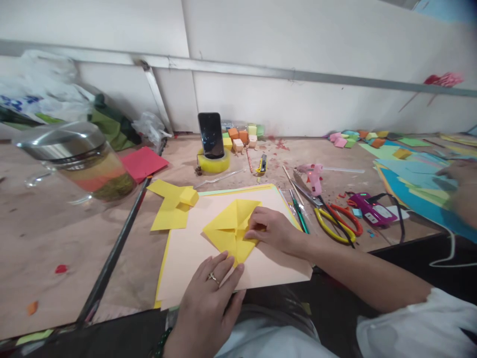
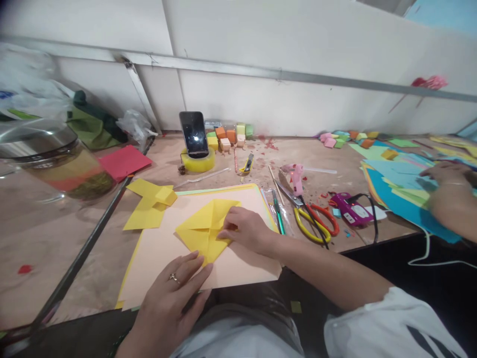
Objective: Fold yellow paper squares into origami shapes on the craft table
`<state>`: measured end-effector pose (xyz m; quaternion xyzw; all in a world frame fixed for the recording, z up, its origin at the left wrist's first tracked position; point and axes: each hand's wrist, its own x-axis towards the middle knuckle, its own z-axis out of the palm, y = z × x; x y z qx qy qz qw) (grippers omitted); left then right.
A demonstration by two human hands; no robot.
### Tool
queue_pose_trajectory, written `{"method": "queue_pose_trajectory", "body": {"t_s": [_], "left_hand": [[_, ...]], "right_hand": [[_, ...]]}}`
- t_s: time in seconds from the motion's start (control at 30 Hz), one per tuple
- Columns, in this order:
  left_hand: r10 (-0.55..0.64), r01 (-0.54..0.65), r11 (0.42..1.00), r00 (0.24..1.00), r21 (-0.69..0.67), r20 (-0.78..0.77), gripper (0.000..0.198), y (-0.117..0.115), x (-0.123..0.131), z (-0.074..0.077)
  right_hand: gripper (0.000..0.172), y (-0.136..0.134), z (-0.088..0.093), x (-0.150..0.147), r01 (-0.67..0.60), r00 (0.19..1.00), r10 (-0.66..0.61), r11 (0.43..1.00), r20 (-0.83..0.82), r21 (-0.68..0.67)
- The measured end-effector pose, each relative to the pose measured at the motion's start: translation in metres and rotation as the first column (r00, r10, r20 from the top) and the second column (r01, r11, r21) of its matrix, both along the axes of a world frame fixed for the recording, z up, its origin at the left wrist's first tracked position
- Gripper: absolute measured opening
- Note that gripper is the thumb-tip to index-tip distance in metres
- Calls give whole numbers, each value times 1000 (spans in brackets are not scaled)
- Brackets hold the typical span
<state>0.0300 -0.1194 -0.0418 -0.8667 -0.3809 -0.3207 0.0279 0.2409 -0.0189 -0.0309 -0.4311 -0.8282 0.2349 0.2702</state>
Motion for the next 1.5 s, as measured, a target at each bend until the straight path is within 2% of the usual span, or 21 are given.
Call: {"method": "queue_pose_trajectory", "body": {"t_s": [0.37, 0.53, 0.63, 0.83, 0.87, 1.0, 1.07, 1.27, 1.5], "left_hand": [[-11, 12, 998, 1000, -59, 15, 25, 0, 0, 4], [18, -23, 995, 998, -95, -57, 46, -1, 5, 6], [30, -37, 995, 996, -93, -83, 44, -1, 7, 5], [44, -52, 995, 994, -87, -100, 43, -1, 8, 4], [46, -55, 995, 993, -88, -106, 43, -1, 8, 4], [65, -78, 993, 988, -91, -138, 39, 0, 9, 7], [72, -86, 992, 986, -91, -148, 38, 0, 10, 7], [50, -64, 994, 987, -88, -152, 43, -1, 8, 7], [47, -63, 991, 989, -114, -138, 44, -2, 8, 5]], "right_hand": [[20, 1, 0, 1, -24, 1000, 24, 1000, 8, 18], [21, 1, -1, 1, -25, 1000, 25, 999, 9, 21], [21, 2, -2, 2, -29, 1000, 29, 999, 3, 24], [20, -4, 8, -1, -1, 998, -1, 999, 58, 33], [21, -7, 12, -3, 14, 997, -17, 999, 79, 32], [55, -17, 22, -9, 60, 981, -70, 997, 180, 57], [58, -21, 26, -10, 68, 972, -75, 997, 222, 37], [46, -24, 31, 5, 83, 971, -65, 994, 231, -65], [36, -10, 13, 40, 119, 982, -105, 990, 159, -79]]}}
